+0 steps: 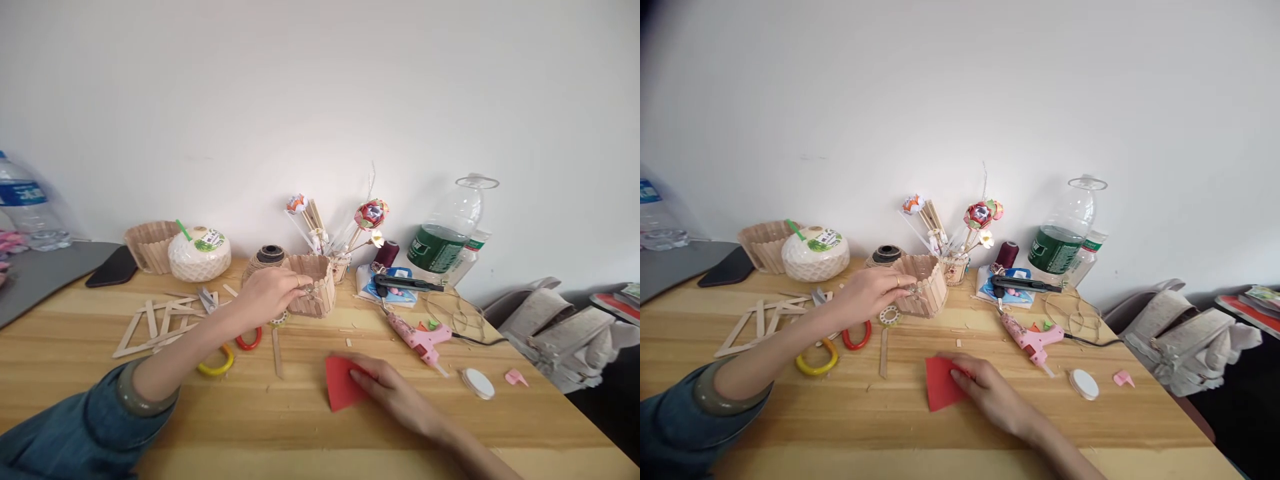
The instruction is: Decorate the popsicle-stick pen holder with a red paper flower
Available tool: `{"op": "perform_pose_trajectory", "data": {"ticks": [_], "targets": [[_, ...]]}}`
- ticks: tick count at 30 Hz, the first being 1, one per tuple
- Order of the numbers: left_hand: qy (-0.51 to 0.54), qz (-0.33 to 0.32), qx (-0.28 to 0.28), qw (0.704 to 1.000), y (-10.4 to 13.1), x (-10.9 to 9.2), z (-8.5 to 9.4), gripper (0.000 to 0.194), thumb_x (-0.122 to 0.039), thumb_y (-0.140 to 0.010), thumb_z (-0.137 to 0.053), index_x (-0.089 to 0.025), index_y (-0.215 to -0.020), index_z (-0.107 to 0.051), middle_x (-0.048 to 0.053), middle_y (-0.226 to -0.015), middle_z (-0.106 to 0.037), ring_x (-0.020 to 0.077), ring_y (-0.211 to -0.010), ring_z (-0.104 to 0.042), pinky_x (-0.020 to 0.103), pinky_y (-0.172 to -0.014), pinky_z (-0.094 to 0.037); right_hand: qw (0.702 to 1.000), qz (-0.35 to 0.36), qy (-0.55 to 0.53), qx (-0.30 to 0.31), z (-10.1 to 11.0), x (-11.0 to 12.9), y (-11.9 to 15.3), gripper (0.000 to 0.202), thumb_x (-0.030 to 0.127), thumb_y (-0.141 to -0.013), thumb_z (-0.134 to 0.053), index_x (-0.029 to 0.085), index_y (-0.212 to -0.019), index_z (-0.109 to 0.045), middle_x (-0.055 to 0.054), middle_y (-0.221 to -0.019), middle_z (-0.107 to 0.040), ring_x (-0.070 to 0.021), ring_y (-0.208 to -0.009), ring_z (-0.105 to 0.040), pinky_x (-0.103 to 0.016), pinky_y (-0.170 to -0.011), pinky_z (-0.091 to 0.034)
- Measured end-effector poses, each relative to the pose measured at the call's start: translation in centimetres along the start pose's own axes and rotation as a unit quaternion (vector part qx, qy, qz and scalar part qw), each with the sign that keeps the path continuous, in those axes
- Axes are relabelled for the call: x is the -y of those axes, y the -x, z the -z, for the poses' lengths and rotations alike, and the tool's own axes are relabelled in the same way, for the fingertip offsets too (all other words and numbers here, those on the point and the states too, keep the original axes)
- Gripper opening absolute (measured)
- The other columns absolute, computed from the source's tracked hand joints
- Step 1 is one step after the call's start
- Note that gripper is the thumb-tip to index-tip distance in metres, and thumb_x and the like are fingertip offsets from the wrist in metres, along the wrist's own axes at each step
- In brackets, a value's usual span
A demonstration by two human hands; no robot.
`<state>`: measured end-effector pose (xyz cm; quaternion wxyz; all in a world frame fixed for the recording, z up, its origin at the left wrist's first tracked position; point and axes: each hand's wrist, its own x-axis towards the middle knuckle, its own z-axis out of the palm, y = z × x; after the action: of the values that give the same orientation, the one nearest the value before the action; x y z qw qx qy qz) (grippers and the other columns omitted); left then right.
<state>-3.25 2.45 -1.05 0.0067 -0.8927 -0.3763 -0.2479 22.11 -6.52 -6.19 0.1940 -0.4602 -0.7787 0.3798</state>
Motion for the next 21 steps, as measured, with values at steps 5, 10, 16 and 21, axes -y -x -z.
{"op": "perform_pose_trajectory", "data": {"ticks": [5, 10, 16, 21], "targets": [[0.015, 0.021, -0.018, 1.0, -0.2, 0.5, 0.4, 0.026, -0.018, -0.089, -0.052, -0.018, -0.111, -0.066, 0.007, -0.107, -0.071, 0.0243, -0.096, -0.067, 0.035, -0.082, -0.051, 0.998, 0.037, 0.047, -0.02, 1.1, -0.9, -0.2, 0.048, 0.039, -0.099, -0.027, 0.016, -0.134, -0.048, -0.013, -0.143, -0.043, -0.0237, -0.132, -0.038, -0.047, -0.109, -0.028], [0.046, 0.017, -0.014, 0.999, -0.4, 0.3, 0.7, 0.027, -0.021, -0.09, -0.051, -0.019, -0.112, -0.066, 0.006, -0.11, -0.071, 0.0217, -0.097, -0.067, 0.033, -0.084, -0.052, 0.983, 0.132, 0.111, 0.06, 0.4, -1.0, -0.9, 0.046, 0.015, -0.089, -0.045, 0.022, -0.134, -0.049, -0.005, -0.141, -0.047, -0.0178, -0.131, -0.04, -0.036, -0.111, -0.029], [0.062, -0.017, 0.009, 0.998, -0.1, -0.9, -1.5, 0.025, -0.018, -0.088, -0.053, -0.021, -0.109, -0.067, 0.006, -0.104, -0.072, 0.0227, -0.096, -0.065, 0.035, -0.083, -0.051, 0.977, 0.102, 0.186, -0.026, 1.5, -3.0, -0.7, 0.048, 0.011, -0.089, -0.035, 0.014, -0.136, -0.046, -0.013, -0.142, -0.044, -0.0236, -0.134, -0.036, -0.048, -0.11, -0.027], [0.08, -0.04, 0.03, 0.996, -0.3, -1.5, -2.8, 0.027, -0.017, -0.088, -0.055, -0.022, -0.112, -0.065, 0.006, -0.1, -0.071, 0.0212, -0.096, -0.063, 0.036, -0.086, -0.05, 0.974, 0.085, 0.208, 0.024, 1.0, -1.8, 1.2, 0.055, 0.023, -0.088, -0.048, 0.018, -0.142, -0.038, -0.011, -0.146, -0.039, -0.027, -0.135, -0.033, -0.049, -0.111, -0.025]]}}
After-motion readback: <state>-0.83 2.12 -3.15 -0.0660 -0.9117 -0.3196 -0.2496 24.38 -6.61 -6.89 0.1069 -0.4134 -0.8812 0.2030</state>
